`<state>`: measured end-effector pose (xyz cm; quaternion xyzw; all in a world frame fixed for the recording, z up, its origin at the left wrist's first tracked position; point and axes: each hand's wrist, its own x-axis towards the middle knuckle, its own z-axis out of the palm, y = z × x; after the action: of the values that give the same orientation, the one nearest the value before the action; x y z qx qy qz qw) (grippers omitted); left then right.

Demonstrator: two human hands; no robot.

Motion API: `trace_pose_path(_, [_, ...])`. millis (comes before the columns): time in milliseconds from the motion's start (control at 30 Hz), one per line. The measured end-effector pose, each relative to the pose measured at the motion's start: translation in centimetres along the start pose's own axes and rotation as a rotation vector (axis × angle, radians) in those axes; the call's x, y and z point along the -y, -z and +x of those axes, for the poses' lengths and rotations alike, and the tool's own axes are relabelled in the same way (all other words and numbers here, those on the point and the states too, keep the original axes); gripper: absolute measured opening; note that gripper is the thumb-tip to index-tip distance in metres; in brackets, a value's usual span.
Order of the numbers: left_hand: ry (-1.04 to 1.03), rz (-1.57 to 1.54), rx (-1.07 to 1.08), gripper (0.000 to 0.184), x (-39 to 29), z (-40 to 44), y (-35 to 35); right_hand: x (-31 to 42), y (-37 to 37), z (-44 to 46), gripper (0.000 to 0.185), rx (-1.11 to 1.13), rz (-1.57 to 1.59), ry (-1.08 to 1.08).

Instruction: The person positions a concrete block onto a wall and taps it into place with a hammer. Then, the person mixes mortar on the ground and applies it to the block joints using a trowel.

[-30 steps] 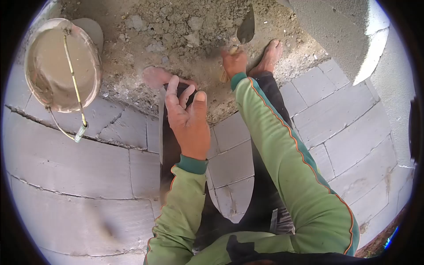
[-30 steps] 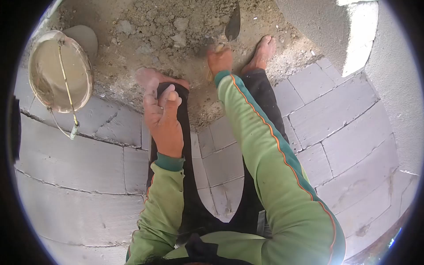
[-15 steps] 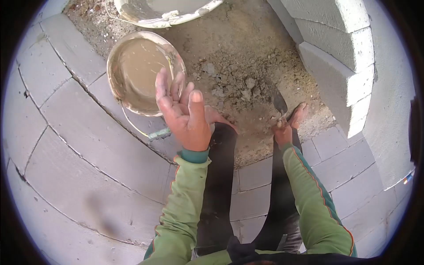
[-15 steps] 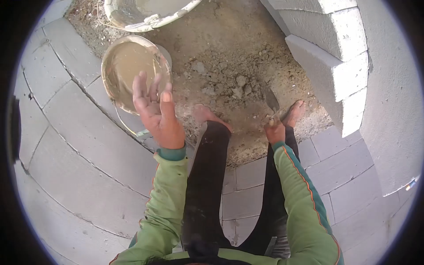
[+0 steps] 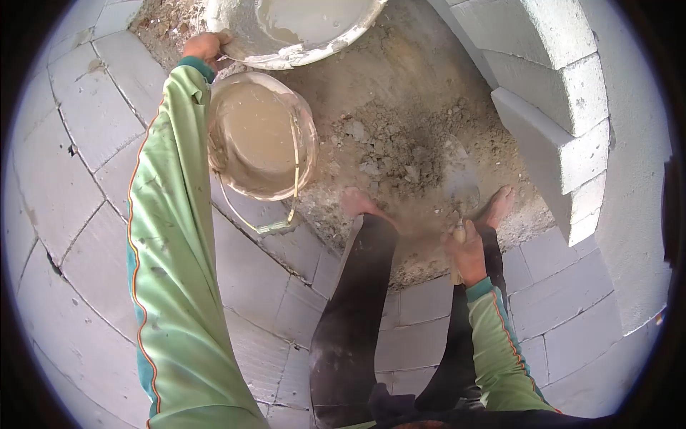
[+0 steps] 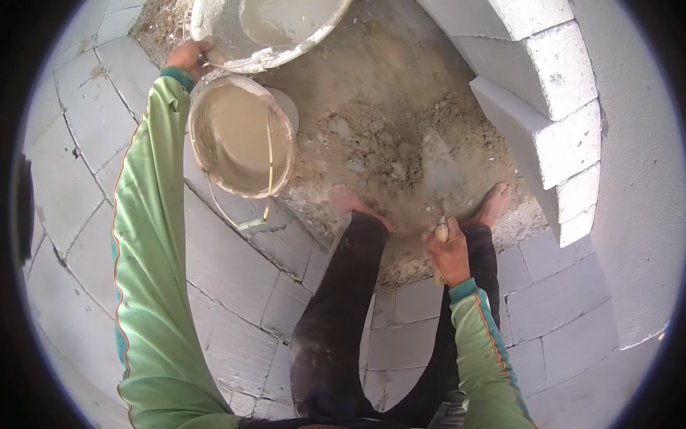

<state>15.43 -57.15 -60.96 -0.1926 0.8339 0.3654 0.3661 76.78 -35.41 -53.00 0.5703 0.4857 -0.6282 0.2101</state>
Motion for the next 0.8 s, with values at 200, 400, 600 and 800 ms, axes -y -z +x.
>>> trace_pose_path(200, [-0.293,-0.185,0.052,0.053,2.5,-2.7,0.6,0.1,0.8,1.2,0.024,0.014,-0.065,0.110])
trace_pose_path(400, [-0.585,-0.149,0.065,0.054,4.6,-6.3,-1.7,-1.2,2.2,3.1,0.023,-0.035,-0.108,0.204])
trace_pose_path(600, [-0.713,-0.002,0.049,0.054,4.2,-9.5,-3.1,-0.8,2.6,4.4,0.022,-0.063,-0.166,0.221])
trace_pose_path(800, [-0.736,0.090,0.030,0.053,4.0,-11.2,-4.2,-0.9,2.7,4.6,0.022,-0.005,-0.110,0.132])
